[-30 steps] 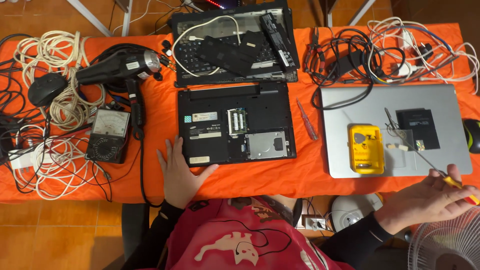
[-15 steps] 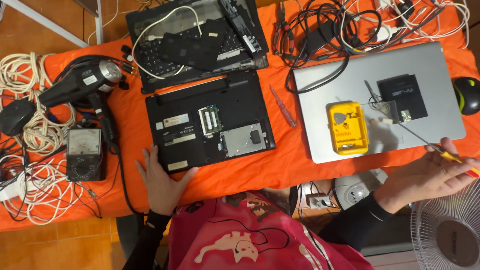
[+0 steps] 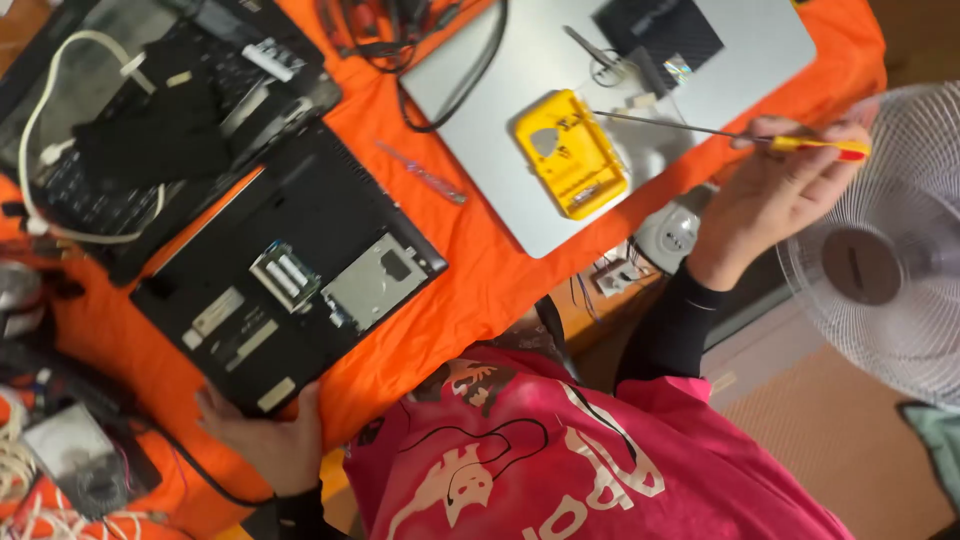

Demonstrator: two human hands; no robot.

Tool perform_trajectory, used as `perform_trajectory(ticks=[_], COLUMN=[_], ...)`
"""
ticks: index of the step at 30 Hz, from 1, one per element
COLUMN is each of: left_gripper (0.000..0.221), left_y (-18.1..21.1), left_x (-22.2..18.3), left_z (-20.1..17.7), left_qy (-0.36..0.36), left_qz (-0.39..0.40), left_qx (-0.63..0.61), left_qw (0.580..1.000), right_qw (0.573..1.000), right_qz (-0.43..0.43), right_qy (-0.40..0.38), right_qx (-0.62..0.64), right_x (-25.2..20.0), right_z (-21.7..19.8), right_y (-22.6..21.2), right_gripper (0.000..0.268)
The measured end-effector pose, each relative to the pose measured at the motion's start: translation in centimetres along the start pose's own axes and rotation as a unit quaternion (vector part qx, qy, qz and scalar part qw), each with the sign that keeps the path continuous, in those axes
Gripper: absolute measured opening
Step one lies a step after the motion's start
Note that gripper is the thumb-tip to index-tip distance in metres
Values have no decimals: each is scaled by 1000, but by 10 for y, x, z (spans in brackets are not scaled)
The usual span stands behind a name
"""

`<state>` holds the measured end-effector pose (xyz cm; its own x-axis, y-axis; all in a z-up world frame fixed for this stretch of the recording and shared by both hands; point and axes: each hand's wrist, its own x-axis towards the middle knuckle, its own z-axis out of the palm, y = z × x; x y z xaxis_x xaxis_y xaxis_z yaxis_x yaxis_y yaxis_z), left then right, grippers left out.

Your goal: Removing screws from the bottom of a laptop for repair or disassembly.

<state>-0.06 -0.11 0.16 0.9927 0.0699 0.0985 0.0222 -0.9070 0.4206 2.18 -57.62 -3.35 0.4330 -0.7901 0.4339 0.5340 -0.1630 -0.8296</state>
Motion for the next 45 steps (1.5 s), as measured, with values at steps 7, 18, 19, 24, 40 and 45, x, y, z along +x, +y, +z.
perform_trajectory(ticks=[7,18,19,24,40,45], left_gripper=[121,117,118,119,121,122], left_y=[-10,2,2,0,-1,-1], left_x=[-2,-1,-2,-3,-3,-3], left_z=[0,-6,-6,-6,-7,-8], left_qy=[-17,-42,-44,-48,-56,-62], left_qz=[0,-28,-42,-50,-32,-37], left_qx=[77,-3,4,13,12,12], left_qw=[997,999,998,997,998,997], right_qw=[999,995,994,994,993,995], right_qz=[9,-13,-21,-25,-24,-18], right_qy=[-45,-71,-70,-75,-57,-47], right_qx=[-22,-74,-80,-80,-101,-85], right_x=[-15,-17,-17,-21,-15,-16], right_z=[8,21,24,24,24,13], right_y=[-8,-18,-20,-21,-26,-21], right_gripper=[20,20,21,22,23,24])
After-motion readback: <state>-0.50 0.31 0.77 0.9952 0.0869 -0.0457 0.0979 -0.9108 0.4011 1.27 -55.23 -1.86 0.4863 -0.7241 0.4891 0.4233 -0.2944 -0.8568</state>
